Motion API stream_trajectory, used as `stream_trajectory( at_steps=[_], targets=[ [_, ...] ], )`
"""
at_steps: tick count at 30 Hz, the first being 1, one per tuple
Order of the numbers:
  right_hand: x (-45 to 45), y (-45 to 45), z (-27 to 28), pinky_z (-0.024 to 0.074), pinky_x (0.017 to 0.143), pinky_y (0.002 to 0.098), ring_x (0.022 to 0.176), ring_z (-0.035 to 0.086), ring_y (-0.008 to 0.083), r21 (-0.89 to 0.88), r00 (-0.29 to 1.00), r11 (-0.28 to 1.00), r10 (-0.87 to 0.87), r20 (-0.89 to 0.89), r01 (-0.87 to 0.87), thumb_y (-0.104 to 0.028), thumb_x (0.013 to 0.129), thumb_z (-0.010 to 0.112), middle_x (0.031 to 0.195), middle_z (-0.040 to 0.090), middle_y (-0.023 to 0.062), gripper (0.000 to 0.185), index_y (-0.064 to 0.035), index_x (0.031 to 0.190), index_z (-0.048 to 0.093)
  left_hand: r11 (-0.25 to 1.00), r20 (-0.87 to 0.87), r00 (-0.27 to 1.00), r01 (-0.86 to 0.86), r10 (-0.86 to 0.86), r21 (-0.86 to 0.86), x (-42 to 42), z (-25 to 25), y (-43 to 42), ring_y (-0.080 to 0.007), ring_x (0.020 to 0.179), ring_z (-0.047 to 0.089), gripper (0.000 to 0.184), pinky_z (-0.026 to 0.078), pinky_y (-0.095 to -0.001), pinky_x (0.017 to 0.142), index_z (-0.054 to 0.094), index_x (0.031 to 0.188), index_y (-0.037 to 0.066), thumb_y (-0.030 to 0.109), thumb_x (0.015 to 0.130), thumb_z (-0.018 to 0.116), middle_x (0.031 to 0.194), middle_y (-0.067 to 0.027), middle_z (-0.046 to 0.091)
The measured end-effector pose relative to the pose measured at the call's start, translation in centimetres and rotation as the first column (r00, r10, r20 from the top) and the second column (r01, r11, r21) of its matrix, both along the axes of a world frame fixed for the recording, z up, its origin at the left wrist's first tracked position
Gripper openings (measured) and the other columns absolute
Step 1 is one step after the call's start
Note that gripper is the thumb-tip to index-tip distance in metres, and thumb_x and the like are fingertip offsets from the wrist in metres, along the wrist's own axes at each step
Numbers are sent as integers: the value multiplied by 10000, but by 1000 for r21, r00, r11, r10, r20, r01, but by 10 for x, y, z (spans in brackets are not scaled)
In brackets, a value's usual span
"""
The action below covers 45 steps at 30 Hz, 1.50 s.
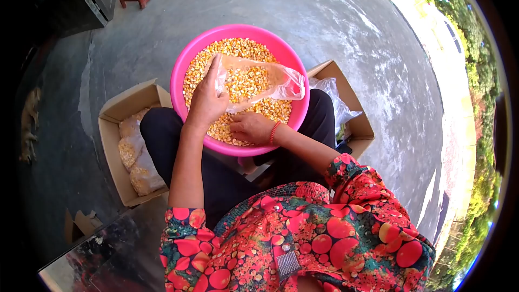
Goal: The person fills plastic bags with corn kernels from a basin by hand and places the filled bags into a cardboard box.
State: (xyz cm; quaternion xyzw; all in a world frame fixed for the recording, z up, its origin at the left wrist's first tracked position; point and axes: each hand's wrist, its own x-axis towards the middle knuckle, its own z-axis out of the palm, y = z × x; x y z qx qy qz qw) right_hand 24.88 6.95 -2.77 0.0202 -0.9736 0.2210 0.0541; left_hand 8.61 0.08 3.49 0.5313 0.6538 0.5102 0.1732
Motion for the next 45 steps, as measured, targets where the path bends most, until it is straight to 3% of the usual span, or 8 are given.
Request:
stream_trajectory(
  at_steps=[12, 14, 21, 25, 31, 34, 38, 45],
  targets=[
    [-2, -3, -3, 434, 496, 354, 522, 544, 224, -505, 950, 849, -267, -164, 152, -219, 864, 536, 615, 543, 68, 157, -66, 841, 565, 999, -21, 1000, -17, 16, -34, 1, 3, 1, -352, 1159, 462, 787, 431, -375, 902, 233, 1398, 122, -67, 671, 470, 1327, -206, 405],
    [2, -4, 28, 316, 380, 237, 430, 423, 81, -824, 845, 193, -182, 503, 533, -224, 900, 518, 611, 510, -9, 168, -70, 883, 581, 998, -14, 1000, -24, 23, -50, 0, 3, 0, -351, 1160, 462, 784, 434, -376, 899, 234, 1397, 120, -65, 675, 476, 1327, -206, 405],
    [18, 9, 66, 198, 357, 156, 410, 285, 8, -862, 855, -58, 174, 488, 504, -219, 934, 470, 643, 447, -35, 192, -52, 910, 561, 998, -49, 997, -65, 65, -10, 1, 4, -2, -316, 1170, 479, 764, 438, -331, 885, 283, 1383, 106, -95, 666, 451, 1291, -218, 448],
    [3, 28, 91, 173, 357, 175, 404, 223, 15, -933, 926, -201, -174, 334, 298, -209, 942, 452, 628, 412, -37, 182, -52, 936, 543, 997, 4, 998, -55, 56, -59, 2, 3, -1, -308, 1158, 492, 777, 453, -327, 861, 246, 1398, 114, -103, 681, 455, 1260, -217, 474],
    [-40, 67, 75, 321, 415, 180, 467, 372, 37, -933, 892, -168, -282, 354, 317, -127, 927, 442, 690, 498, -6, 161, -30, 955, 567, 998, 41, 999, -21, 24, -67, 3, 7, -3, -284, 1110, 531, 728, 464, -333, 830, 241, 1397, 95, -82, 728, 471, 1212, -219, 507],
    [-66, 78, 47, 510, 695, 262, 766, 597, 151, -943, 842, -109, -425, 331, 315, -36, 884, 466, 839, 608, 76, 180, 22, 1012, 579, 997, -36, 997, -72, 70, -30, 1, 1, 0, -283, 1075, 553, 667, 466, -338, 821, 260, 1387, 83, -25, 779, 512, 1190, -219, 522],
    [-72, 78, 36, 483, 712, 263, 818, 571, 110, -877, 829, 322, -542, 139, 357, -30, 878, 456, 856, 613, 40, 186, -5, 997, 596, 995, -25, 998, -62, 60, -84, -1, -1, 1, -356, 1102, 506, 783, 456, -397, 854, 199, 1406, 145, -82, 710, 475, 1301, -203, 431],
    [-24, 48, 84, 398, 496, 169, 558, 476, 37, -915, 904, 159, -286, 317, 371, -88, 899, 427, 726, 547, -17, 204, -35, 1010, 589, 997, -12, 999, -54, 53, -54, 0, 0, -1, -287, 1117, 528, 696, 463, -347, 848, 251, 1389, 85, -17, 766, 546, 1211, -221, 505]
  ],
)
